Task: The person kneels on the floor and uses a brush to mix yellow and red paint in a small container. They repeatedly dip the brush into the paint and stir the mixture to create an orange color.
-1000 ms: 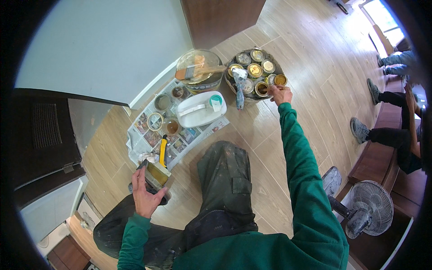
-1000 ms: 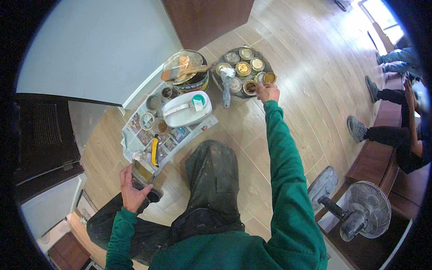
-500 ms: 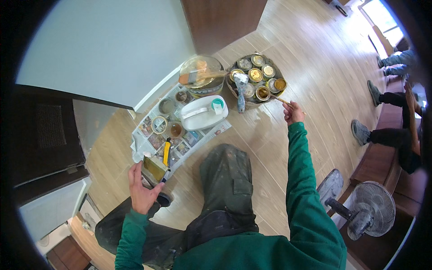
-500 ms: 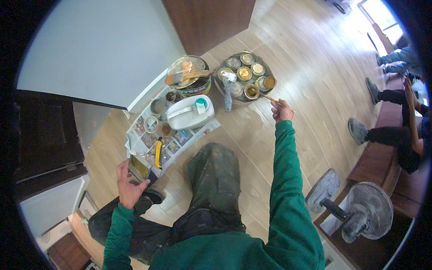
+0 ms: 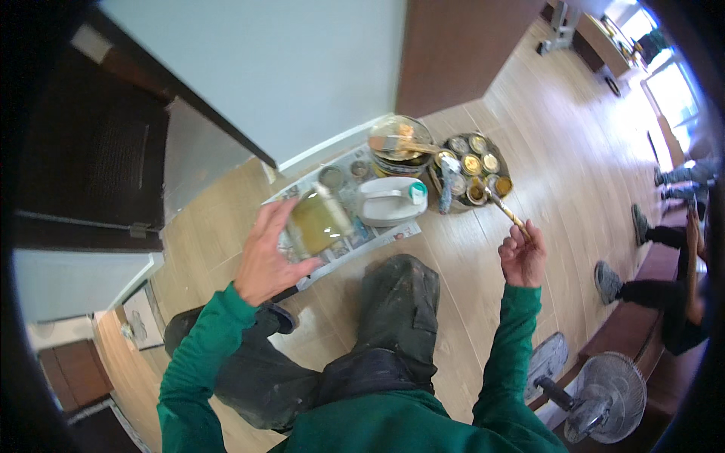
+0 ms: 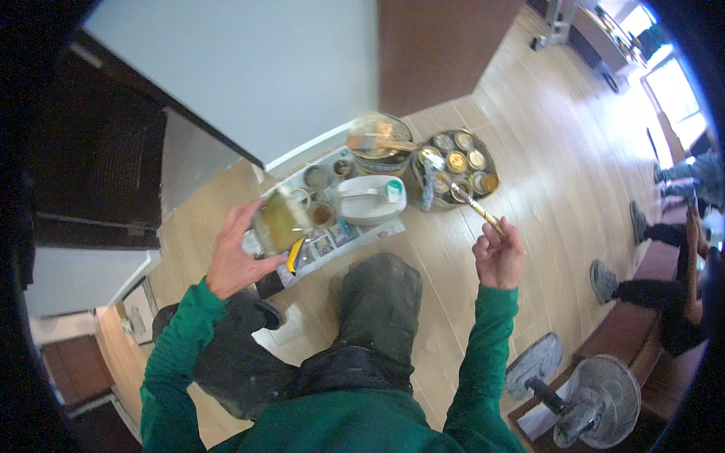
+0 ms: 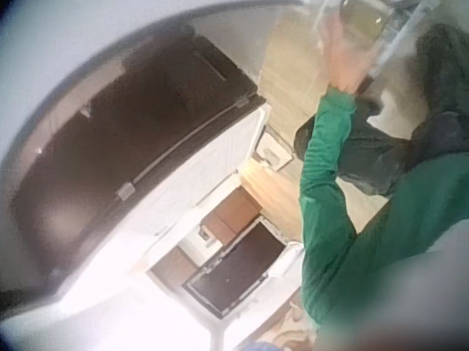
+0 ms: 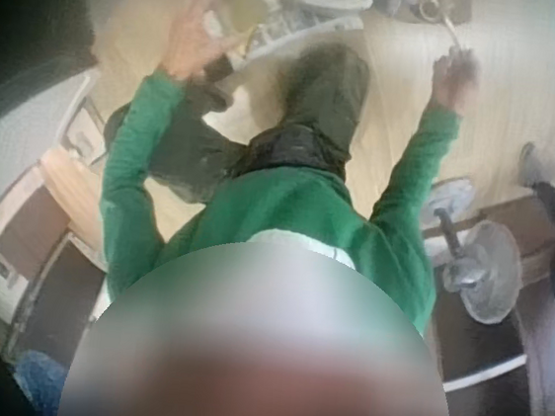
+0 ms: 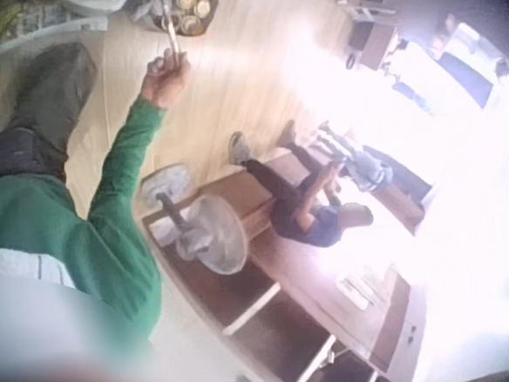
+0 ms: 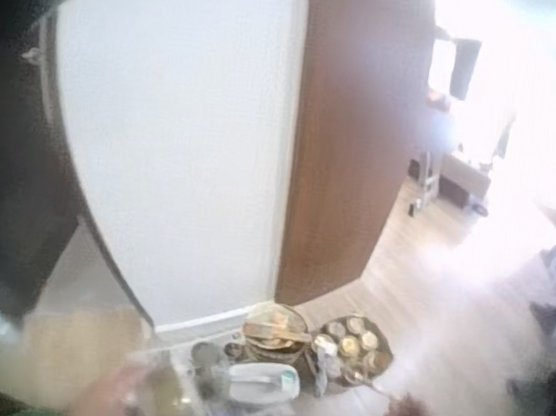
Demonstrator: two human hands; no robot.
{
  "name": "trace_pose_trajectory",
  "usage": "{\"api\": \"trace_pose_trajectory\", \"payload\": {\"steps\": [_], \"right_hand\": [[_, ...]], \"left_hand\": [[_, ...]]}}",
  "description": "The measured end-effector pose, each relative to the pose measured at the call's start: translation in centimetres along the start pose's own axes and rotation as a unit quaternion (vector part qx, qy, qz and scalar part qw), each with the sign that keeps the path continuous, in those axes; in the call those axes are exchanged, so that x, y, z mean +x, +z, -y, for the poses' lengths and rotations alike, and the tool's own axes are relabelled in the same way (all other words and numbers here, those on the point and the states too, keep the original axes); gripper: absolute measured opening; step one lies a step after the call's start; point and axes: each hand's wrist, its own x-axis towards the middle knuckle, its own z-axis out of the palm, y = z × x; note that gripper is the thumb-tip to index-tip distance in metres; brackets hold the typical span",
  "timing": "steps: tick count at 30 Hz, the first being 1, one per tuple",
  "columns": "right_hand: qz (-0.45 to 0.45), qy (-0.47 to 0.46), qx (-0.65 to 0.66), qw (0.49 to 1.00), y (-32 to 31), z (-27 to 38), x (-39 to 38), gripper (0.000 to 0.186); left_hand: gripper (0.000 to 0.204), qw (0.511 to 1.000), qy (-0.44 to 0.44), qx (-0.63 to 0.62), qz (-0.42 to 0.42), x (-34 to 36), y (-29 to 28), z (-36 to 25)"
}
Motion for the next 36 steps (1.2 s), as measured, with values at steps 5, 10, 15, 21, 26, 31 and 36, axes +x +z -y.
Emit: {"api": "trace_pose_trajectory", "payload": {"steps": [5,10,15,21,26,31,36], "right_hand": [[0.080,-0.030,-0.117,0.989,9.8,-2.2,-7.8,0.028],[0.222,-0.117,-0.319,0.914,16.0,-4.9,-13.2,0.025],[0.272,-0.138,-0.474,0.826,19.1,-8.3,-14.9,0.021],[0.260,-0.155,-0.464,0.833,19.9,-8.5,-15.3,0.020],[0.322,-0.131,-0.509,0.788,20.5,-8.4,-15.4,0.018],[0.295,-0.198,-0.506,0.786,21.1,-8.4,-15.5,0.016],[0.272,-0.181,-0.510,0.796,21.3,-8.7,-15.6,0.016]], "left_hand": [[0.096,0.999,-0.006,-0.052,0.000,-0.1,-0.9,-1.8],[0.092,0.995,-0.019,-0.098,0.000,-1.7,-1.7,-1.5],[0.089,0.995,-0.001,-0.102,-0.019,-3.2,-2.8,-0.2],[0.087,0.993,-0.010,-0.115,-0.022,-3.7,-3.7,0.3],[0.088,0.992,-0.016,-0.124,-0.017,-3.9,-4.1,0.2],[0.089,0.993,-0.009,-0.117,-0.021,-4.0,-3.8,0.2],[0.089,0.994,-0.001,-0.109,-0.031,-3.9,-3.8,0.3]]}}
